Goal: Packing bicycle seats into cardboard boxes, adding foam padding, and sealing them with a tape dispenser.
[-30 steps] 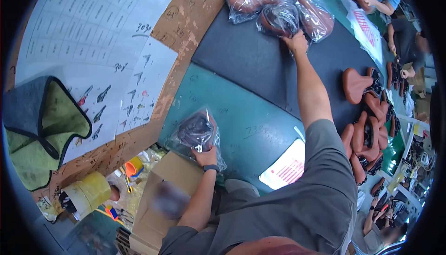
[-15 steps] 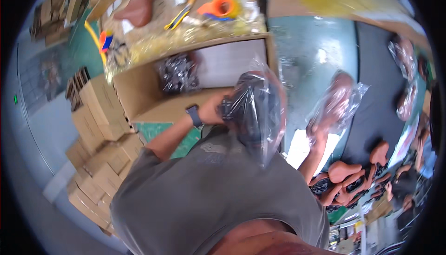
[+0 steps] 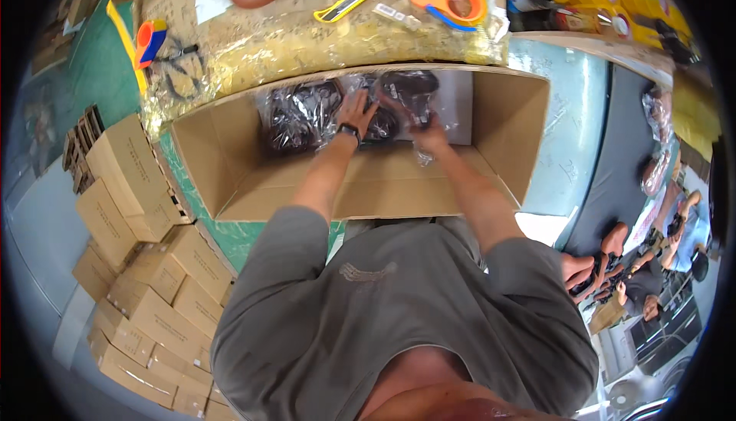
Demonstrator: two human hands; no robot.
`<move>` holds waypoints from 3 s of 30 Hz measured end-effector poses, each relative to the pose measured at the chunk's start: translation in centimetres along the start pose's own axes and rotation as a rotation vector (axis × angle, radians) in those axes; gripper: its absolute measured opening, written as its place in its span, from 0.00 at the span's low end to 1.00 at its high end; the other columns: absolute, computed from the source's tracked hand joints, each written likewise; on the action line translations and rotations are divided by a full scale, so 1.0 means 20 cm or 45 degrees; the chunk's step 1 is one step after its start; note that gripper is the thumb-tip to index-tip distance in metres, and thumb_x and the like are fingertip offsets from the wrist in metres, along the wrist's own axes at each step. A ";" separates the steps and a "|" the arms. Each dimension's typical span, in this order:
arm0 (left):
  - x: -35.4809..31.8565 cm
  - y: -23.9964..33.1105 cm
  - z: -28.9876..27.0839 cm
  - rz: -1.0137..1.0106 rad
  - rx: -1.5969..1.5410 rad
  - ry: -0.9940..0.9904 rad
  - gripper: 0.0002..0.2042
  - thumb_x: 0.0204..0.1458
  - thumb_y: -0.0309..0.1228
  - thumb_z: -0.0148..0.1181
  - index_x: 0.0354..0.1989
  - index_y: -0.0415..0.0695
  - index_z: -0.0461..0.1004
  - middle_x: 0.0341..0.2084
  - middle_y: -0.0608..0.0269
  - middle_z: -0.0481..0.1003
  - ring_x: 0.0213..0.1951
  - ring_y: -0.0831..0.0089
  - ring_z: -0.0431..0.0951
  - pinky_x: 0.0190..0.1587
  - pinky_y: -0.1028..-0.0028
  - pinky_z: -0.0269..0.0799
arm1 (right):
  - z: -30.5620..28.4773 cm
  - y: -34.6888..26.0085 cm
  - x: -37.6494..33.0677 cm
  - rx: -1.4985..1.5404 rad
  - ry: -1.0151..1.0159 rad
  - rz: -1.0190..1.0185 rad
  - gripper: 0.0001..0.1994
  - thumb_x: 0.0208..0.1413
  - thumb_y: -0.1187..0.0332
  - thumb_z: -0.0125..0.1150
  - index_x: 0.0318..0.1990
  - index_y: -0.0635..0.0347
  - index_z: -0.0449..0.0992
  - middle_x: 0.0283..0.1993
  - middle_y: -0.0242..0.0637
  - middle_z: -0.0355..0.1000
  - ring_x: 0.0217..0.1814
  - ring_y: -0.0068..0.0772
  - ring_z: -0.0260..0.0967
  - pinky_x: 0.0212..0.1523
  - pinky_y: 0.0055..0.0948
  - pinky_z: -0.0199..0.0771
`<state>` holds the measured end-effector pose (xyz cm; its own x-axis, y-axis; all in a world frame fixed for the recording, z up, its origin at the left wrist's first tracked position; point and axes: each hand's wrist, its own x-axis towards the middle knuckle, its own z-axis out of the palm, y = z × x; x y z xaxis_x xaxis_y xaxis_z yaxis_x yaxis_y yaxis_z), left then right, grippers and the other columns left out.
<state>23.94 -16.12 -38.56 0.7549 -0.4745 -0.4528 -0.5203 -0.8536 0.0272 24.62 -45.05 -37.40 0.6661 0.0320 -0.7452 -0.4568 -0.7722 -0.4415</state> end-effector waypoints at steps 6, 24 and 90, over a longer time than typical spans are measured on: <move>-0.27 0.36 -0.02 -0.561 -0.674 -0.063 0.27 0.73 0.46 0.46 0.79 0.58 0.69 0.84 0.53 0.58 0.83 0.53 0.55 0.83 0.43 0.45 | -0.17 -0.27 -0.28 -0.726 -1.005 -0.631 0.16 0.60 0.60 0.67 0.51 0.54 0.89 0.55 0.46 0.86 0.57 0.48 0.84 0.54 0.53 0.85; 0.92 2.27 -2.39 0.103 -1.280 0.324 0.38 0.61 0.16 0.62 0.81 0.31 0.55 0.66 0.38 0.75 0.63 0.52 0.81 0.68 0.58 0.75 | -4.38 4.04 -0.18 2.144 2.244 0.490 0.59 0.54 0.56 0.85 0.81 0.75 0.47 0.81 0.62 0.60 0.76 0.59 0.70 0.71 0.52 0.77; 0.43 1.35 -0.71 -0.225 -1.422 0.120 0.22 0.60 0.36 0.68 0.63 0.48 0.81 0.70 0.55 0.74 0.67 0.51 0.77 0.64 0.52 0.76 | -0.96 1.33 -1.39 1.883 0.516 0.381 0.22 0.65 0.58 0.74 0.60 0.58 0.80 0.52 0.31 0.83 0.47 0.28 0.81 0.50 0.33 0.80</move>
<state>22.13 -46.28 -29.03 0.8340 -0.3024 -0.4615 0.2085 -0.6017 0.7710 5.19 -78.62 -18.80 0.4456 -0.3579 -0.8206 -0.5870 0.5753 -0.5697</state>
